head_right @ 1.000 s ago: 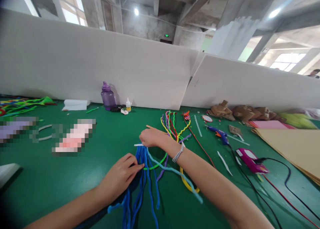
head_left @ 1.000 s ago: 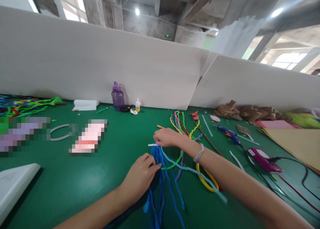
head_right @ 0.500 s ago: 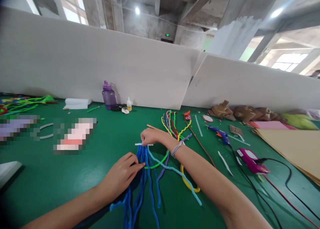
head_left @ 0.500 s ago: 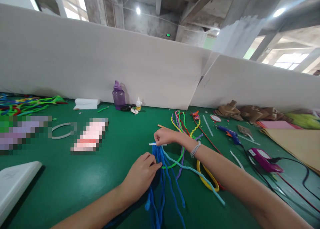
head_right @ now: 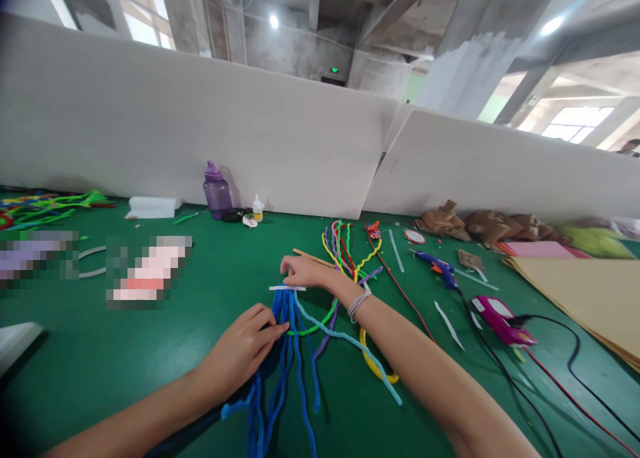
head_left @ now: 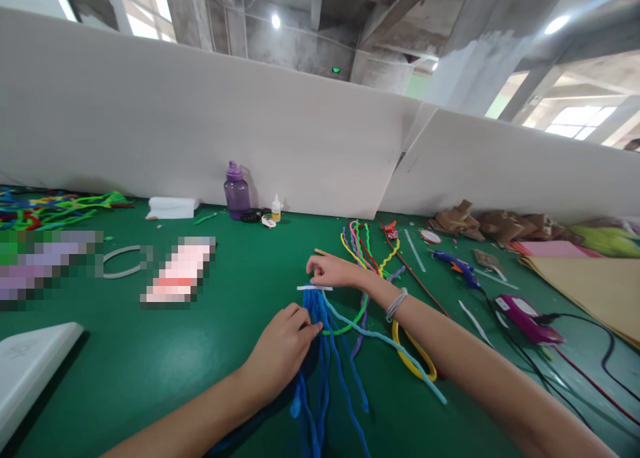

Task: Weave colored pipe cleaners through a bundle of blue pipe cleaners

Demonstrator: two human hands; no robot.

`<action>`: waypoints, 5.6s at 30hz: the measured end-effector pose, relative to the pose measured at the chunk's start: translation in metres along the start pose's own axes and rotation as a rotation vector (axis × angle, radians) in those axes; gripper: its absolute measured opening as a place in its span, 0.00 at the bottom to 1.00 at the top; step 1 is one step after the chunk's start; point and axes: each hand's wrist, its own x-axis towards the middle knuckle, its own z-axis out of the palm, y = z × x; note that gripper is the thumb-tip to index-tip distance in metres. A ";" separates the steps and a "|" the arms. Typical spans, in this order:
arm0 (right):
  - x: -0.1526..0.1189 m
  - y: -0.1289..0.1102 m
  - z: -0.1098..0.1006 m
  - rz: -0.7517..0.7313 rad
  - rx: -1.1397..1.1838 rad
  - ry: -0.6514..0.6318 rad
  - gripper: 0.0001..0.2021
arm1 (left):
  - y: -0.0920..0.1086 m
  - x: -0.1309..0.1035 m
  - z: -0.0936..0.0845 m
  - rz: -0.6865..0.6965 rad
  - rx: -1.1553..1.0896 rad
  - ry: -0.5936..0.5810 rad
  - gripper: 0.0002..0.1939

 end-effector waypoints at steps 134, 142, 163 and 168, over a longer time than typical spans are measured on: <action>-0.087 -0.025 0.048 -0.198 0.206 0.273 0.09 | -0.047 0.009 -0.004 -0.017 0.047 0.007 0.26; -0.095 -0.031 0.050 -0.195 0.069 0.302 0.08 | -0.043 0.011 0.001 0.060 0.151 -0.118 0.25; -0.086 -0.033 0.052 0.088 -0.491 0.377 0.19 | -0.043 0.009 0.004 0.048 0.125 -0.087 0.24; -0.087 -0.032 0.052 0.136 -0.499 0.362 0.17 | -0.037 0.008 -0.004 0.124 0.104 -0.004 0.18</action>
